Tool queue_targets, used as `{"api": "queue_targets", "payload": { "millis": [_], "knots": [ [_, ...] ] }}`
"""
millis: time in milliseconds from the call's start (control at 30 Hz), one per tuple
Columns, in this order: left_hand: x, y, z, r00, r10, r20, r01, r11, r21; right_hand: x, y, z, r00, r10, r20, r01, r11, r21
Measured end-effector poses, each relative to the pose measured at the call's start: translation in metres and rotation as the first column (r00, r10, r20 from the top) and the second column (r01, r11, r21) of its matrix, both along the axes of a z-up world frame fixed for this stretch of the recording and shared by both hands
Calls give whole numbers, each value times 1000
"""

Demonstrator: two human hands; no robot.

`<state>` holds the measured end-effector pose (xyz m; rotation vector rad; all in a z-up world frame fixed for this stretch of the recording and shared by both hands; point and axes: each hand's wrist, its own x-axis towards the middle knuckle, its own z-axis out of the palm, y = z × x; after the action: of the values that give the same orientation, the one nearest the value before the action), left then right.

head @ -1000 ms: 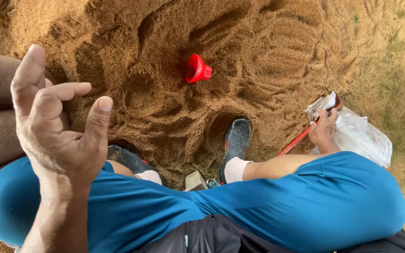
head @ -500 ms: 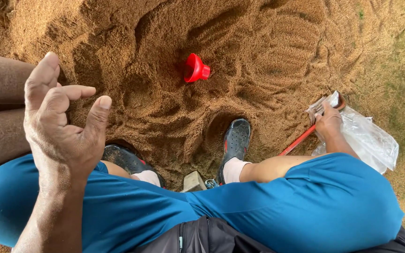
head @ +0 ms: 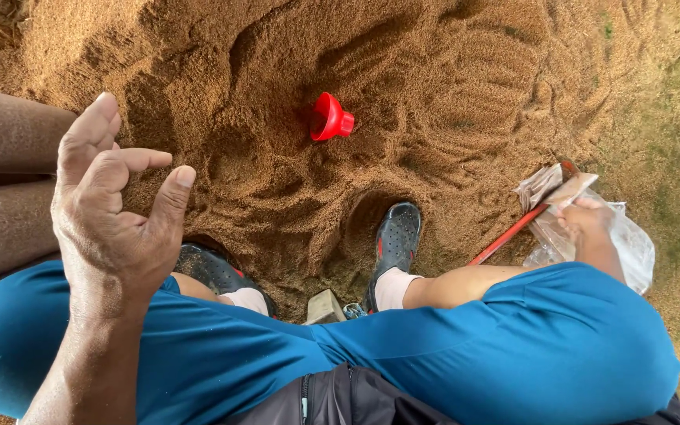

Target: Filling plastic bags with sawdust using a small scoop

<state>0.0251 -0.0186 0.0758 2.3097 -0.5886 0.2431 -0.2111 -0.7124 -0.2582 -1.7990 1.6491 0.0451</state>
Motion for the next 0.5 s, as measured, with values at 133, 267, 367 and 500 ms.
{"api": "queue_targets", "payload": {
  "millis": [133,267,367,500],
  "knots": [
    [-1,2,-2,1000,-13,17,13,1000,-4,2,-4,34,996,-82,42,80,995,52],
    [0,1,0,1000,-13,5,13,1000,-17,12,9,67,989,-67,136,60,997,52],
    [-1,-1,5,1000,-9,-4,9,999,-35,20,20,100,942,23,334,-29,999,14],
    [2,3,-3,1000,-18,-7,18,998,-61,33,22,134,848,180,499,-203,979,-9]
  ]
}}
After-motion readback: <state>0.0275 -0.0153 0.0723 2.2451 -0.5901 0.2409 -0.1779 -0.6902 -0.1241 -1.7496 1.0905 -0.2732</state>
